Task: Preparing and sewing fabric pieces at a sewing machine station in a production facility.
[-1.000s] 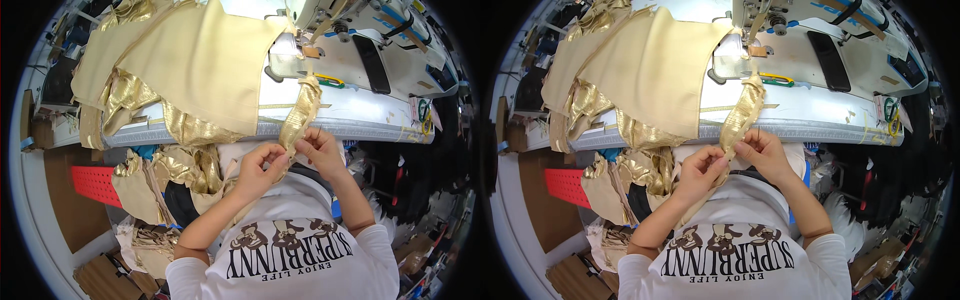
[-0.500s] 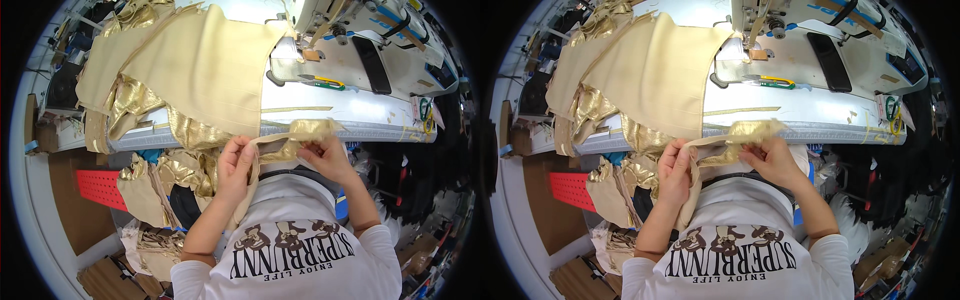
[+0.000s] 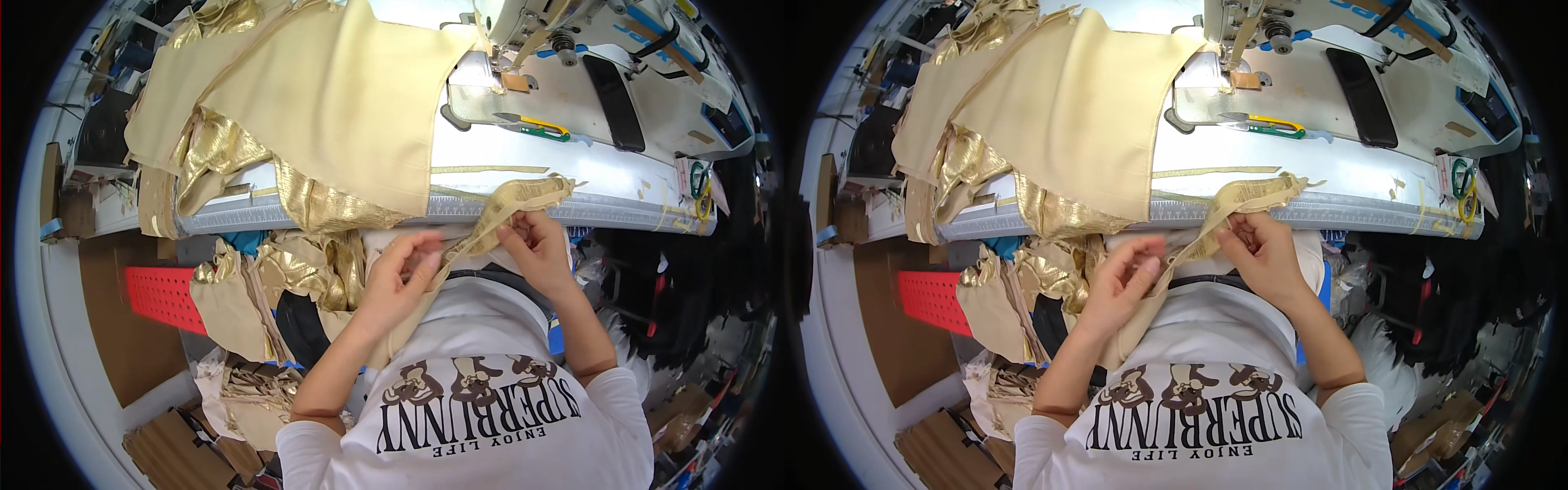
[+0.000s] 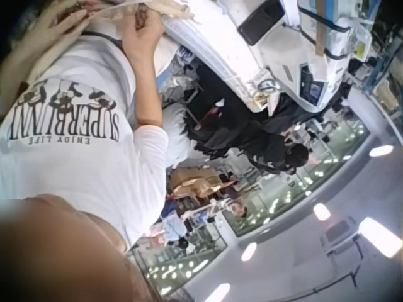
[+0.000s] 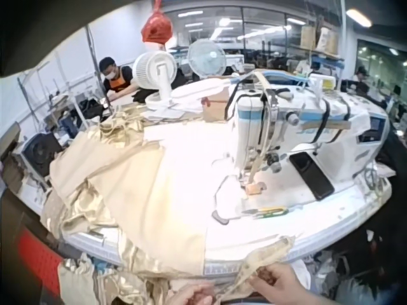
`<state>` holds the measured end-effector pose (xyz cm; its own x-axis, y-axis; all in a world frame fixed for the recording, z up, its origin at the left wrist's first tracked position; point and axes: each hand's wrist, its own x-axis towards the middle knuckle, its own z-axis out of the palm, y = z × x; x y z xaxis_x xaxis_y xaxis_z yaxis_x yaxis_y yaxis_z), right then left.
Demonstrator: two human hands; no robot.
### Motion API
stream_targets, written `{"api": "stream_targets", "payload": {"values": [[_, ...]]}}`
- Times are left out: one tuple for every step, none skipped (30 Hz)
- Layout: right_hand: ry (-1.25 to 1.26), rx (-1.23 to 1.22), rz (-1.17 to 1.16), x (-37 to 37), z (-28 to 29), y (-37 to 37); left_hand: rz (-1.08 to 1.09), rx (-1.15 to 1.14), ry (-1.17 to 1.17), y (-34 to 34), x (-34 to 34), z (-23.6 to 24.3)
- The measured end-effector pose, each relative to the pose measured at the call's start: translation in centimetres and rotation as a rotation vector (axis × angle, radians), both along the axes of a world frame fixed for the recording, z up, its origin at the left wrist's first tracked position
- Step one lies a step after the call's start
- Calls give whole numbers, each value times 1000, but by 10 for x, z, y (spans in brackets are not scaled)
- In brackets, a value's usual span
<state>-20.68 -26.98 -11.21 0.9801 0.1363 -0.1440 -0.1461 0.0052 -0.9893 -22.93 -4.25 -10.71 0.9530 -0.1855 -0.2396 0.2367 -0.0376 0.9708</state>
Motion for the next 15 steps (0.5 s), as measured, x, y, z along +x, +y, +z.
{"api": "stream_targets", "payload": {"values": [[14, 16, 0, -1, 0, 0, -47, 36, -11, 2, -3, 0], [29, 32, -1, -1, -1, 0, -110, 81, 5, 4, -7, 2], [46, 71, -20, -3, -1, 0, -177, 179, 85, 6, -12, 3], [45, 93, -43, -4, -1, 2, -143, 225, 67, 5, -17, 5], [44, 137, -85, -6, -2, 3, -136, 235, -25, 5, -22, 7], [46, 143, -112, -8, -4, 4, -130, 279, -89, 4, -26, 8], [48, 210, -131, -10, -5, 3, -107, 322, -173, 3, -30, 9], [52, 239, -135, -13, -7, 1, -70, 374, -295, 1, -33, 8], [71, 252, -136, -15, -10, -1, -15, 427, -437, -1, -35, 7], [90, 265, -137, -17, -13, -4, 25, 467, -617, -1, -36, 4], [122, 263, -135, -18, -16, -7, 40, 525, -746, 0, -36, 2], [164, 276, -146, -20, -20, -10, 38, 570, -913, 3, -34, -1], [188, 253, -126, -22, -23, -11, 44, 605, -1062, 6, -33, -3], [222, 245, -122, -23, -26, -12, 0, 631, -1108, 8, -34, -5], [269, 237, -126, -25, -28, -13, -36, 647, -1134, 11, -34, -5]]}}
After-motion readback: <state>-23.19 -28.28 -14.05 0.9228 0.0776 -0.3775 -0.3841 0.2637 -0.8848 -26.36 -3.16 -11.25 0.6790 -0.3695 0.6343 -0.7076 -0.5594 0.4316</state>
